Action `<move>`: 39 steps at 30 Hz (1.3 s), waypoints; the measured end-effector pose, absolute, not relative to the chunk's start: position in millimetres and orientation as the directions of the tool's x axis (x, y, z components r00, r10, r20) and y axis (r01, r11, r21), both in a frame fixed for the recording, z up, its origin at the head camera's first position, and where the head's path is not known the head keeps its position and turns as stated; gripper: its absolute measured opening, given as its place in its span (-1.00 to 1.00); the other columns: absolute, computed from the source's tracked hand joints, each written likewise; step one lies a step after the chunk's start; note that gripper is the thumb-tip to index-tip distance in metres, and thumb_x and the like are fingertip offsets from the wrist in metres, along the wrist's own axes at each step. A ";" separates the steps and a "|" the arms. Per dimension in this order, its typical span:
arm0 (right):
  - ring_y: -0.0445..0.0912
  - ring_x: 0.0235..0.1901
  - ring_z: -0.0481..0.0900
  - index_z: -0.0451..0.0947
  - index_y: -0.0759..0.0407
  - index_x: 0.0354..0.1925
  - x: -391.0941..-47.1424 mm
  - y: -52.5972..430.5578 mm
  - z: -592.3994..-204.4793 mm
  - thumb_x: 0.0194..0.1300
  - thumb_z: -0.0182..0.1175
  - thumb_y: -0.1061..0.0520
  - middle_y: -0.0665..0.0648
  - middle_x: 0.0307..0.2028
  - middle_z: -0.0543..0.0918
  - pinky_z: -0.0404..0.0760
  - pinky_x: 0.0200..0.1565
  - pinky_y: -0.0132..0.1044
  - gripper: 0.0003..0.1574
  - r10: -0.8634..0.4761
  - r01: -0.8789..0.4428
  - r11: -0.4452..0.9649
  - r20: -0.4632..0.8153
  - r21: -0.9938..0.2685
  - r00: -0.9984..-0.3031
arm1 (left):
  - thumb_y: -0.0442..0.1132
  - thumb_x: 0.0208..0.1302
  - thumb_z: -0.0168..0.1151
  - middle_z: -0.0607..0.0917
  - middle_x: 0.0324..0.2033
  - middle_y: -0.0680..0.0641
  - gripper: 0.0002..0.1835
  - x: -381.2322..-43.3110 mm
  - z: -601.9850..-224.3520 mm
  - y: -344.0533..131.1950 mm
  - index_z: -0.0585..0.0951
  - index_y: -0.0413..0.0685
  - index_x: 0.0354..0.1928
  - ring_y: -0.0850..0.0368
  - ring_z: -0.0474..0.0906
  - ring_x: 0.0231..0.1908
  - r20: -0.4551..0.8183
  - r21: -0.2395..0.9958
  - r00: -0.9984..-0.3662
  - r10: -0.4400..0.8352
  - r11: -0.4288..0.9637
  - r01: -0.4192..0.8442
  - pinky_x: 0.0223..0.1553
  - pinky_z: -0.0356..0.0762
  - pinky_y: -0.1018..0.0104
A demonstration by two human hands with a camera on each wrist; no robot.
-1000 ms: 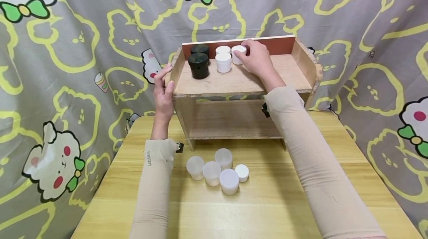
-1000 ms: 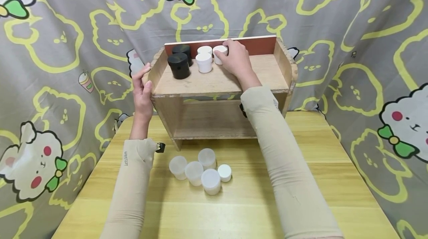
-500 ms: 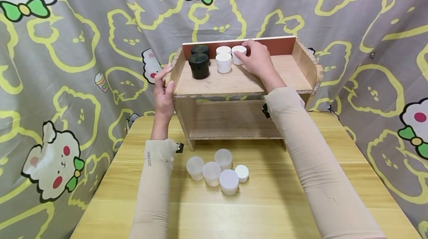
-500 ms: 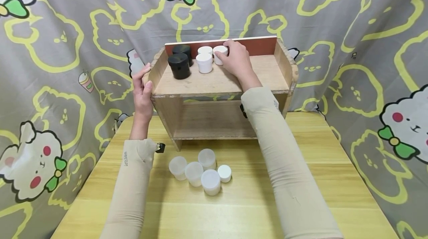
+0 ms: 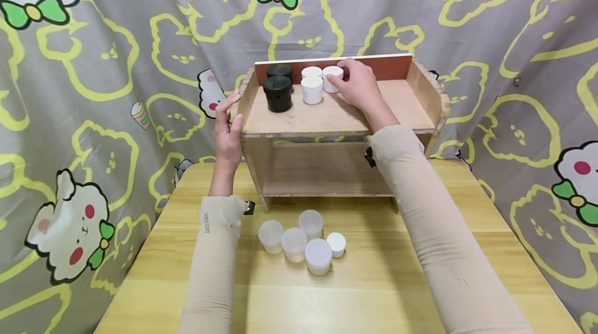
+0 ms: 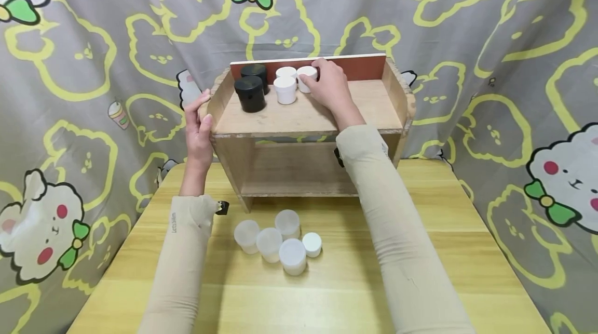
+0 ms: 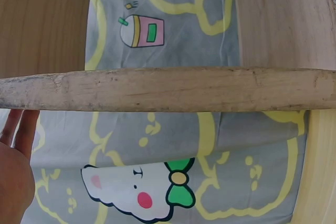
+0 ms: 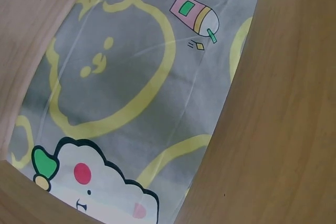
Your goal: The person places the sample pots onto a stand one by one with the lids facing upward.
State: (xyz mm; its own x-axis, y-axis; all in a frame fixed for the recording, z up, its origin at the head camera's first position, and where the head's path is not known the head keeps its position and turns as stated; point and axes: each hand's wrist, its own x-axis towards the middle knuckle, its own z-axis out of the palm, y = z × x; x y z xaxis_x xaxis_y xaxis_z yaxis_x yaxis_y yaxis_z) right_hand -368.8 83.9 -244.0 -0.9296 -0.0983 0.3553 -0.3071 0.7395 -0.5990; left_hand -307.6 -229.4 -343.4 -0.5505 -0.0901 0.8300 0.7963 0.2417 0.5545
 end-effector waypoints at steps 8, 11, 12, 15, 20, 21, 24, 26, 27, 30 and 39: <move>0.13 0.34 0.43 0.39 0.24 0.43 -365.3 83.9 -241.8 0.48 0.18 -0.15 0.26 0.36 0.53 0.34 0.42 -0.04 -0.24 -0.103 -0.301 0.730 0.337 -0.613 -0.936 | -0.21 0.39 0.04 0.46 0.45 -0.14 -0.51 -303.6 -341.5 -229.8 0.43 -0.14 0.32 0.05 0.36 0.46 0.821 0.566 -0.565 -0.083 0.246 0.787 0.43 0.31 0.21; 0.11 0.36 0.41 0.37 0.23 0.46 -363.6 83.7 -241.9 0.48 0.17 -0.17 0.26 0.37 0.51 0.33 0.43 -0.04 -0.22 -0.097 -0.297 0.729 0.337 -0.617 -0.937 | -0.22 0.39 0.04 0.45 0.45 -0.16 -0.52 -303.5 -342.4 -229.8 0.43 -0.15 0.32 0.04 0.36 0.46 0.819 0.570 -0.568 -0.086 0.242 0.785 0.43 0.30 0.20; 0.11 0.35 0.41 0.36 0.23 0.47 -363.1 83.8 -241.8 0.49 0.17 -0.17 0.26 0.37 0.51 0.33 0.43 -0.04 -0.21 -0.097 -0.299 0.726 0.339 -0.619 -0.936 | -0.22 0.39 0.04 0.46 0.45 -0.15 -0.52 -303.7 -342.8 -229.8 0.43 -0.15 0.32 0.04 0.36 0.46 0.820 0.569 -0.566 -0.089 0.242 0.786 0.43 0.30 0.20; 0.11 0.33 0.43 0.37 0.23 0.47 -362.4 85.4 -240.5 0.49 0.17 -0.17 0.27 0.33 0.53 0.33 0.42 -0.04 -0.22 -0.094 -0.319 0.723 0.371 -0.613 -0.924 | -0.20 0.39 0.05 0.47 0.45 -0.13 -0.51 -304.7 -343.0 -229.9 0.43 -0.14 0.33 0.06 0.38 0.44 0.825 0.562 -0.558 -0.093 0.246 0.790 0.42 0.31 0.22; 0.11 0.31 0.45 0.42 0.20 0.43 -354.4 90.9 -235.9 0.49 0.16 -0.16 0.25 0.28 0.55 0.35 0.39 -0.03 -0.27 -0.077 -0.351 0.719 0.433 -0.600 -0.898 | -0.16 0.38 0.06 0.48 0.44 -0.11 -0.49 -306.6 -342.4 -229.6 0.43 -0.14 0.33 0.09 0.39 0.43 0.833 0.551 -0.547 -0.088 0.241 0.799 0.42 0.31 0.22; 0.10 0.30 0.46 0.42 0.20 0.43 -351.5 91.9 -235.1 0.49 0.16 -0.15 0.24 0.28 0.55 0.36 0.38 -0.04 -0.28 -0.078 -0.358 0.717 0.441 -0.598 -0.894 | -0.15 0.37 0.06 0.48 0.44 -0.11 -0.49 -306.6 -342.4 -229.5 0.44 -0.14 0.33 0.08 0.39 0.43 0.834 0.549 -0.545 -0.087 0.240 0.801 0.42 0.31 0.22; 0.09 0.25 0.49 0.43 0.18 0.42 -341.1 93.9 -233.6 0.49 0.16 -0.14 0.23 0.27 0.54 0.39 0.34 -0.03 -0.30 -0.104 -0.388 0.721 0.465 -0.573 -0.879 | -0.15 0.37 0.06 0.48 0.44 -0.11 -0.49 -305.9 -342.1 -229.4 0.44 -0.14 0.33 0.08 0.38 0.44 0.835 0.546 -0.543 -0.086 0.247 0.800 0.43 0.31 0.22; 0.09 0.22 0.53 0.44 0.18 0.40 -332.7 93.4 -233.8 0.48 0.18 -0.12 0.24 0.24 0.56 0.41 0.31 -0.03 -0.32 -0.134 -0.424 0.719 0.489 -0.551 -0.862 | -0.14 0.37 0.06 0.48 0.44 -0.10 -0.49 -305.5 -342.2 -229.9 0.43 -0.12 0.32 0.08 0.39 0.44 0.834 0.547 -0.545 -0.086 0.259 0.797 0.42 0.31 0.22; 0.09 0.20 0.54 0.45 0.19 0.40 -327.7 92.9 -234.3 0.48 0.19 -0.10 0.24 0.22 0.56 0.41 0.30 -0.02 -0.33 -0.150 -0.449 0.711 0.507 -0.541 -0.849 | -0.14 0.37 0.05 0.48 0.44 -0.09 -0.49 -305.3 -342.2 -230.2 0.43 -0.11 0.32 0.08 0.39 0.44 0.833 0.547 -0.546 -0.086 0.263 0.794 0.42 0.31 0.22; 0.11 0.16 0.58 0.48 0.21 0.37 -309.3 91.9 -238.2 0.46 0.24 -0.03 0.27 0.19 0.59 0.48 0.27 -0.01 -0.37 -0.200 -0.543 0.665 0.578 -0.513 -0.791 | -0.14 0.37 0.05 0.48 0.44 -0.08 -0.50 -305.3 -342.1 -231.0 0.44 -0.10 0.32 0.08 0.39 0.44 0.831 0.550 -0.549 -0.087 0.268 0.791 0.42 0.32 0.21; 0.07 0.04 0.67 0.58 0.24 0.26 -241.0 97.1 -268.9 0.38 0.33 0.16 0.25 0.10 0.67 0.66 0.09 -0.06 -0.48 -0.349 -0.764 0.501 0.712 -0.407 -0.609 | -0.12 0.37 0.05 0.48 0.44 -0.06 -0.50 -307.1 -343.2 -230.6 0.44 -0.09 0.32 0.08 0.39 0.43 0.830 0.551 -0.550 -0.088 0.276 0.788 0.42 0.32 0.20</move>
